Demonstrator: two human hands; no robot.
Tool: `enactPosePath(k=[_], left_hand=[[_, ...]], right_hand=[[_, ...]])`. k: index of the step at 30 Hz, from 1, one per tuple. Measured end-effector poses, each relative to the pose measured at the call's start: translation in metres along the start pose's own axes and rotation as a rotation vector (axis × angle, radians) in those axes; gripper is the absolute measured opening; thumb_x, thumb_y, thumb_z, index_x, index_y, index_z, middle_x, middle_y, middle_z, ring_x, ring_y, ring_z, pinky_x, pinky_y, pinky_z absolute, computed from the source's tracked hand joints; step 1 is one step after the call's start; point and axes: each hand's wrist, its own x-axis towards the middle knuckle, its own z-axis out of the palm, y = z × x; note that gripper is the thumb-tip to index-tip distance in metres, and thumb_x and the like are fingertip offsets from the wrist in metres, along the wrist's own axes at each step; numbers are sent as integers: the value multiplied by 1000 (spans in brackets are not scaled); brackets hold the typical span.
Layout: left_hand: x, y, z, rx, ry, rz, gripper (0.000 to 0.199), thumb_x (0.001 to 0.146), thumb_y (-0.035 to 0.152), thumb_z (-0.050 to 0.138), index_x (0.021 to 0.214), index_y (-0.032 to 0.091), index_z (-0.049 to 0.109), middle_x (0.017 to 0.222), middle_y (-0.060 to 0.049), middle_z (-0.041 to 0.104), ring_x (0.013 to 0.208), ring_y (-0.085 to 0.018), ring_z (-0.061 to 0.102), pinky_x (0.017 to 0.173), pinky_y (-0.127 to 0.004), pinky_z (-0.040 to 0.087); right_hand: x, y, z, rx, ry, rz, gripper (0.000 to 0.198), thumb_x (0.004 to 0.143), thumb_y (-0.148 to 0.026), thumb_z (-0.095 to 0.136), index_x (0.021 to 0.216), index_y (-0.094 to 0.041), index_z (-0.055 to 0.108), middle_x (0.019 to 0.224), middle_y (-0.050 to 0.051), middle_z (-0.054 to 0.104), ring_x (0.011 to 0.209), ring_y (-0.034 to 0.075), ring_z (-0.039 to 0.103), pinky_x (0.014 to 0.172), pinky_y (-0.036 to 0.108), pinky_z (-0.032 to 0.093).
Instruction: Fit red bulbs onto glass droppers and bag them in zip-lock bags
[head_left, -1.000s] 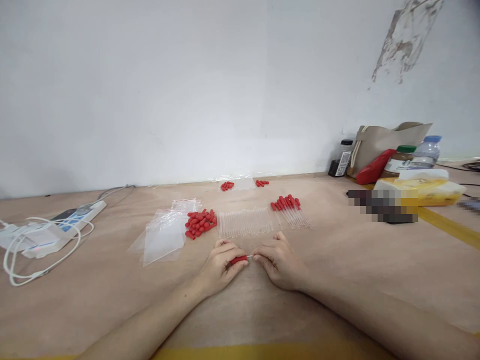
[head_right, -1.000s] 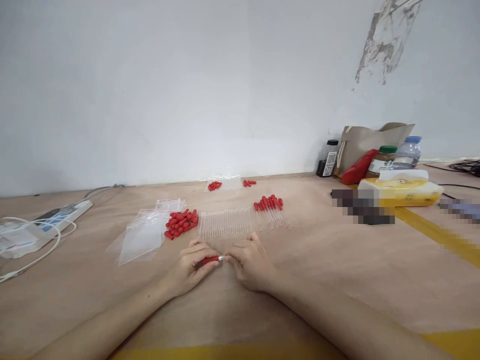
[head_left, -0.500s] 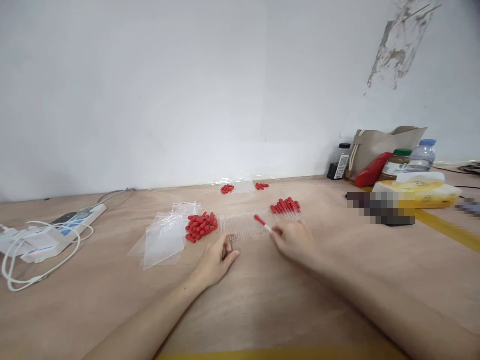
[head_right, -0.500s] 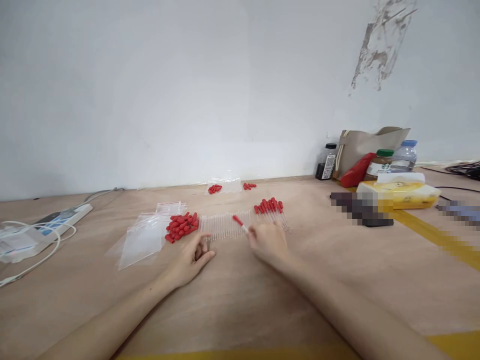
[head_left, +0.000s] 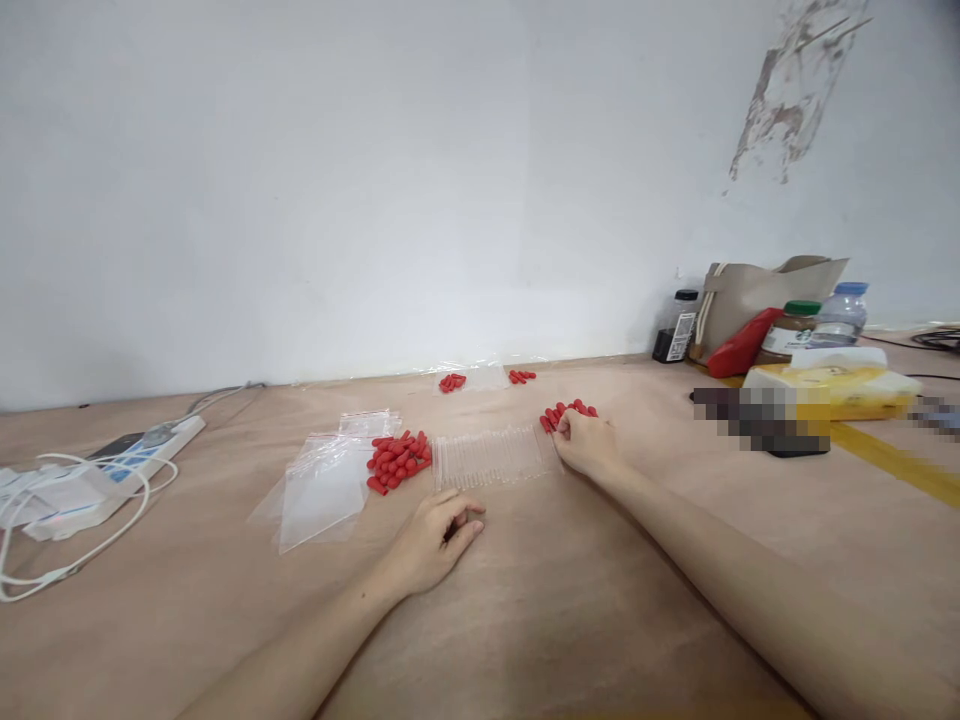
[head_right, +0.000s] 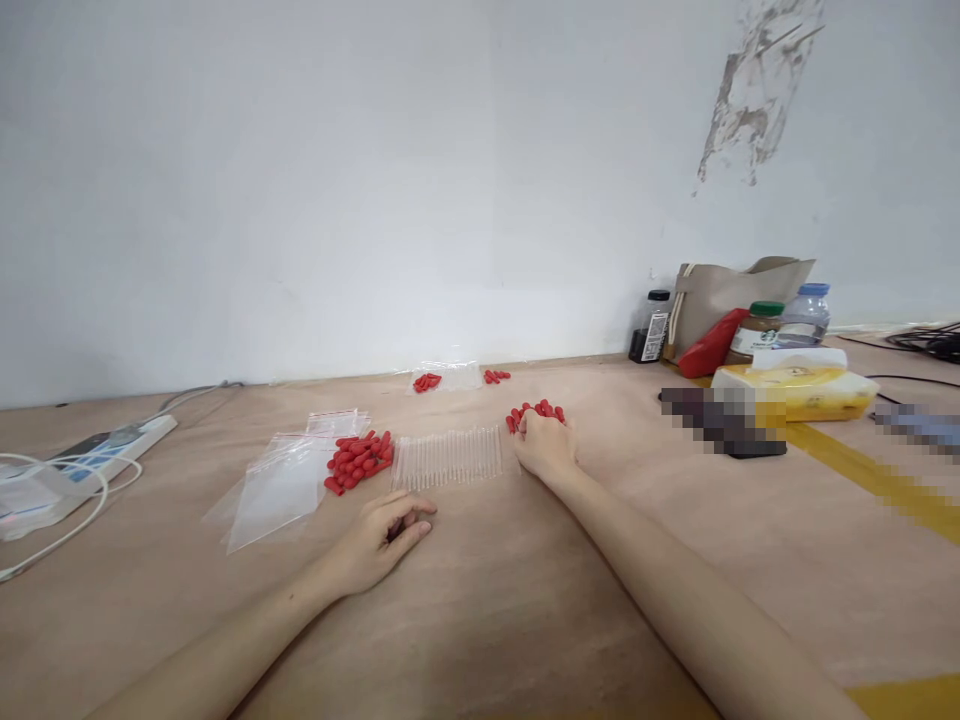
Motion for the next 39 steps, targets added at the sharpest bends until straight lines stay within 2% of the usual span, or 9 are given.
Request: enactPosePath(k=[9,12,20,25,30,33,35,37,39], left_hand=[[0,0,0,2,-10,2,19,85,27,44,94,20,59,71,-1,52,63,-14,48,60,-25,39],[0,-1,0,3,-9,0,19,85,26,44,94,20,59,72,-1,52,64,-13,49,60,-24,39],[0,0,0,19,-17,9,18,84,23,45,95,18,58,70,0,52,63,-13,49,60,-24,38],[0,0,0,12,-8,1,18,84,23,46,94,18,59,75,-2,54,65,-13,49,60,-24,39],[-3,3,1,-3,8,12,18,83,24,47,94,19,60,71,-1,53,63,-13,49,59,-23,40],[-2,3,-5,14,127,-22,16,83,27,47,88,18,59,69,0,54,60,-12,49,57,-22,39],[2,-5,-17,83,268,-97,19,84,31,46,79,17,58,69,0,55,63,-13,51,59,-22,40],[10,-19,-37,179,381,-228,26,84,35,42,73,17,56,67,0,56,63,-13,52,60,-22,41],[22,-39,-59,333,362,-386,28,84,37,40,76,18,58,74,-1,60,71,-15,55,64,-23,42]], right_hand=[[1,-10,-5,-46,-25,23,22,79,-33,41,78,-18,58,76,7,65,79,20,57,78,35,27],[3,-21,-7,-75,-109,5,26,79,-34,40,73,-18,61,77,7,64,81,21,57,79,37,27],[10,-45,-2,-158,-293,43,14,66,-14,53,72,-14,65,73,13,65,74,25,60,72,39,28],[12,-53,-7,-184,-312,24,15,69,-13,50,72,-12,64,73,15,65,73,26,60,71,40,28],[-14,-46,-25,-167,-186,-122,27,81,-21,37,92,-7,57,82,18,63,78,27,58,72,39,29],[-42,-32,-29,-48,-48,-402,25,86,-19,31,94,-9,52,81,14,63,75,23,57,72,35,31],[-59,-20,-27,84,44,-594,23,87,-16,31,98,-12,51,87,11,64,79,20,57,74,33,31],[-71,-8,-21,181,117,-682,24,86,-15,34,104,-14,49,91,9,63,82,18,56,75,32,31],[-78,-1,-15,257,176,-694,25,86,-14,36,108,-15,48,93,8,64,81,17,56,74,31,31]])
